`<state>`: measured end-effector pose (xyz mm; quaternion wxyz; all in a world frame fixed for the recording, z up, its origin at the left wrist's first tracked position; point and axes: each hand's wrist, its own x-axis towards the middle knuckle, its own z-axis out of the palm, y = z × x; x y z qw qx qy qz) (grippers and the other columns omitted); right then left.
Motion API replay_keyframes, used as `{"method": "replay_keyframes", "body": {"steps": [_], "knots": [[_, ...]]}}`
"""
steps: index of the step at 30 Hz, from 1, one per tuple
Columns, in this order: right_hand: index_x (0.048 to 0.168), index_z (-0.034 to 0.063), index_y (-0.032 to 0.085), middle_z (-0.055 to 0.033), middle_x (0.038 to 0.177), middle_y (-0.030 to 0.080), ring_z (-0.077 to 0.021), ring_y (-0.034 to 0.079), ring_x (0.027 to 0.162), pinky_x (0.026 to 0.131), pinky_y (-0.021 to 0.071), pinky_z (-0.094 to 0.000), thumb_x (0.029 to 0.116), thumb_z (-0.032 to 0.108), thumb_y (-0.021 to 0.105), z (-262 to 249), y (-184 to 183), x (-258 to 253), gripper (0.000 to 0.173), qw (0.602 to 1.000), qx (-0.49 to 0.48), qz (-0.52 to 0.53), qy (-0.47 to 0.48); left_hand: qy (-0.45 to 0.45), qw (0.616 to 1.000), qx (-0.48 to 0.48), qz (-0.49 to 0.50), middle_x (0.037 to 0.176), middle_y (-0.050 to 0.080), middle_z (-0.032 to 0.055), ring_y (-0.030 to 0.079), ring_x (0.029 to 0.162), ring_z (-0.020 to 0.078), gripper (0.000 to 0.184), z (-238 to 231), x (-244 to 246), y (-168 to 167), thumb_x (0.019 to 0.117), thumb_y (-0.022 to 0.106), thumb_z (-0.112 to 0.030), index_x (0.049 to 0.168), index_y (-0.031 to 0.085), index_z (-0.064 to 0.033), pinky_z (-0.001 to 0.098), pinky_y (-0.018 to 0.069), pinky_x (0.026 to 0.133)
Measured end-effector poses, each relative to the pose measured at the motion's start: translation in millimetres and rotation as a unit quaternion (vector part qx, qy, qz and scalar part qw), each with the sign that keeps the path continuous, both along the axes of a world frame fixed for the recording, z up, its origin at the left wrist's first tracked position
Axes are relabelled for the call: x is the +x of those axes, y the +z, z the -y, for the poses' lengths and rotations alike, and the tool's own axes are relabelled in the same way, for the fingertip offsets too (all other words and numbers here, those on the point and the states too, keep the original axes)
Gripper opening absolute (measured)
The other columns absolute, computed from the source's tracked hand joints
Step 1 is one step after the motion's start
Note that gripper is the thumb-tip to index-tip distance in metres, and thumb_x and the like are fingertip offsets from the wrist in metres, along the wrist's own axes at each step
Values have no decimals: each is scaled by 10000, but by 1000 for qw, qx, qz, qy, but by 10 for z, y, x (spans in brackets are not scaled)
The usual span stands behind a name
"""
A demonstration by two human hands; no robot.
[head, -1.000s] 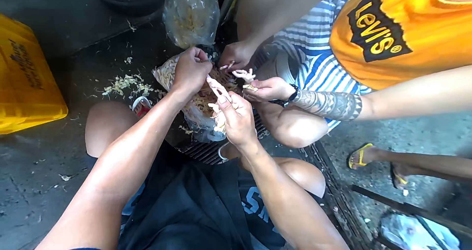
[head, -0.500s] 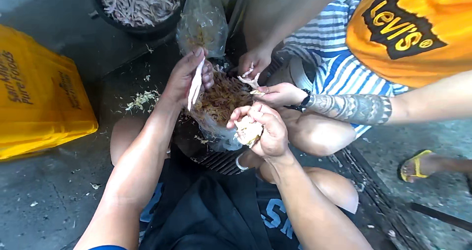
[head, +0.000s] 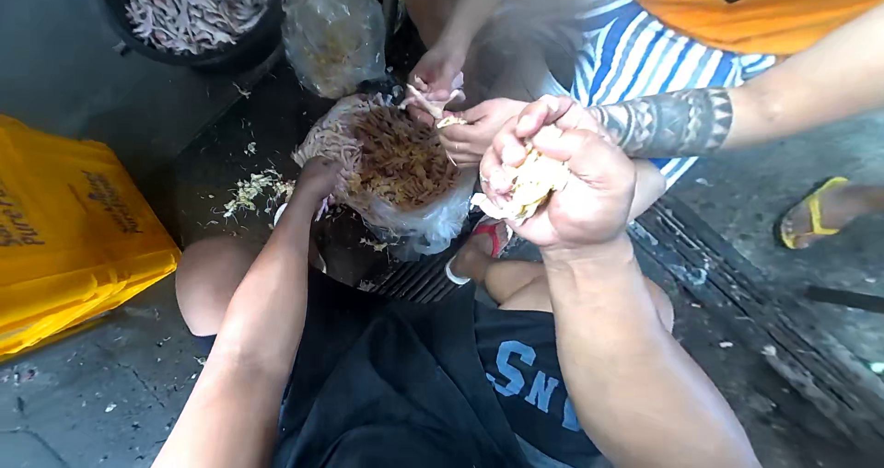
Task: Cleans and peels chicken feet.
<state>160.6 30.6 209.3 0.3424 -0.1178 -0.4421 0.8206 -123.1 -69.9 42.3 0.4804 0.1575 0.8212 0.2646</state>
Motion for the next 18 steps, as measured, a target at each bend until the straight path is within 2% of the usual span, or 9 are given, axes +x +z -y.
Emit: {"method": "replay_keyframes", "body": {"steps": [4,7,9,11,13,14,16,17,18], "knots": [[1041,73,607,-52,847,618,-132,619,621,540,561,-271,1021,97,335,-95,56,86,274,998,38,23,-36,-146,988,-35,-20,919,660,157,610,656,228,374,-123,220,-261,986,635,-262,1307,631,-70,417,550,620],[1020,45,620,-54,826,634,-145,620,615,540,565,-298,979,49,342,-218,55,97,280,996,62,27,-58,-238,968,-30,-72,1133,696,197,704,856,314,419,-243,489,-624,927,682,-168,1335,632,-86,534,592,758],[1007,26,620,-53,809,635,-141,623,607,539,575,-298,977,29,361,-283,40,89,261,993,80,51,-75,-331,937,-16,-110,1272,683,189,672,1135,382,518,-310,687,-944,869,713,-128,1380,629,-119,646,526,960],[993,-4,633,-69,805,647,-158,636,622,568,595,-327,966,13,388,-349,3,67,247,988,96,75,-90,-417,896,-40,-145,1337,633,214,651,1144,436,603,-345,926,-1064,852,726,-144,1436,578,-145,685,517,931],[993,-6,636,-71,822,658,-163,644,646,590,603,-336,966,12,397,-402,-17,47,241,984,113,99,-92,-478,856,-111,-160,1494,497,233,635,1148,448,680,-339,1143,-1026,886,720,-190,1527,494,-164,654,529,910],[999,-4,636,-68,824,657,-159,641,643,572,595,-323,967,9,400,-414,-3,41,238,983,113,111,-91,-481,848,-147,-167,1466,507,260,641,1123,461,635,-310,1239,-980,902,725,-207,1501,520,-151,647,538,880],[1025,-18,633,-87,827,635,-159,622,608,511,571,-289,984,-1,399,-394,66,51,238,983,95,133,-80,-459,848,-177,-198,1376,552,280,659,1036,470,379,-128,1388,-1055,933,708,-200,1277,659,-49,641,561,800],[1026,-31,631,-102,826,625,-165,606,591,488,554,-284,978,-12,398,-379,102,58,238,984,85,137,-76,-458,842,-193,-211,1328,584,275,663,1039,457,300,-32,1441,-1129,959,660,-189,1189,681,2,625,564,802],[1021,-33,630,-106,820,624,-165,600,577,467,544,-279,970,-17,404,-381,119,56,232,985,83,135,-74,-460,835,-219,-209,1313,599,274,659,1072,450,301,28,1472,-1193,989,607,-187,1184,674,32,619,559,841]]}}
